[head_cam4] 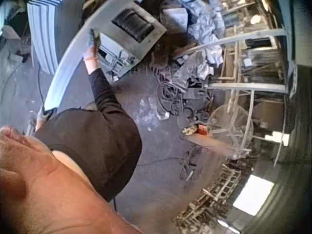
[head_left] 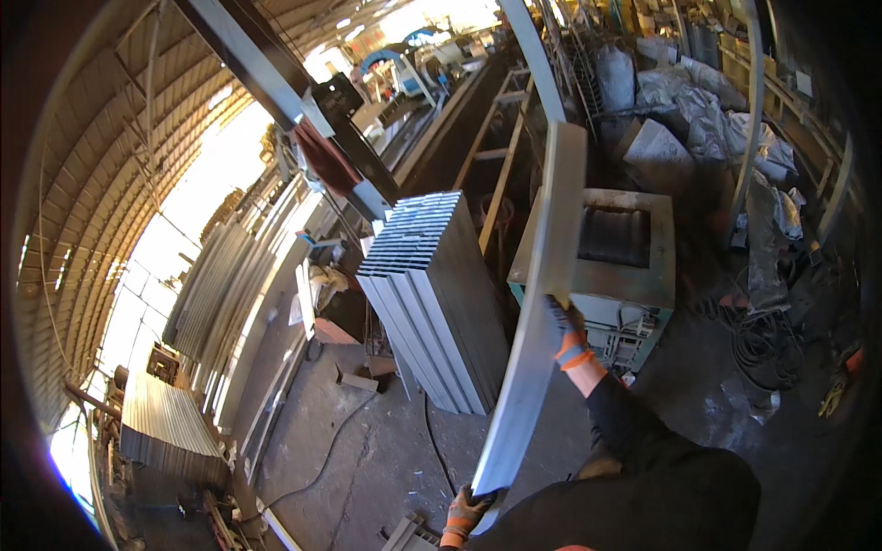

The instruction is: The person repeatedly sands long metal strips on a belt sander, flipping each piece to sand both sides, then stacks the finished strips on a nearby pile. The process is repeated for multiple strips throughout the clip.

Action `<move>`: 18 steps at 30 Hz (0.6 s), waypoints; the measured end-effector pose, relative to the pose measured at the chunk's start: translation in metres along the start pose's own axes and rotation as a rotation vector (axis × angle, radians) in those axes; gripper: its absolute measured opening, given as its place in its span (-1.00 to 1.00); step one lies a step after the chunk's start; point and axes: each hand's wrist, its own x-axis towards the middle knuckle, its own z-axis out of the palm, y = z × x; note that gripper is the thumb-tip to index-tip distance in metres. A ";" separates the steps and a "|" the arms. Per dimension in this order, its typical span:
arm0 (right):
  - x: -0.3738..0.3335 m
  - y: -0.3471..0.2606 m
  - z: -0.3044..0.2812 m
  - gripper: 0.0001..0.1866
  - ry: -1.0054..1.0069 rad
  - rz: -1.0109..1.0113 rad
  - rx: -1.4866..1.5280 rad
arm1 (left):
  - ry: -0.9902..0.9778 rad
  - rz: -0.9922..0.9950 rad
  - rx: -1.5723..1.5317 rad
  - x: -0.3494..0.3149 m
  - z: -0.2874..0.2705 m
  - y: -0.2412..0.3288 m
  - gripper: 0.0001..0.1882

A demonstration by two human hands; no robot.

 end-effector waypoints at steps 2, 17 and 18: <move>0.049 0.002 -0.072 -0.48 0.197 -0.094 -0.360 | -0.070 -0.058 0.086 0.023 0.022 0.018 -0.33; 0.447 -0.109 -0.186 -0.15 0.046 -0.370 -2.312 | -0.337 0.164 0.237 0.354 0.222 0.298 -0.33; 0.471 -0.120 -0.192 -0.15 0.056 -0.354 -2.252 | -0.341 0.073 0.166 0.369 0.232 0.319 -0.32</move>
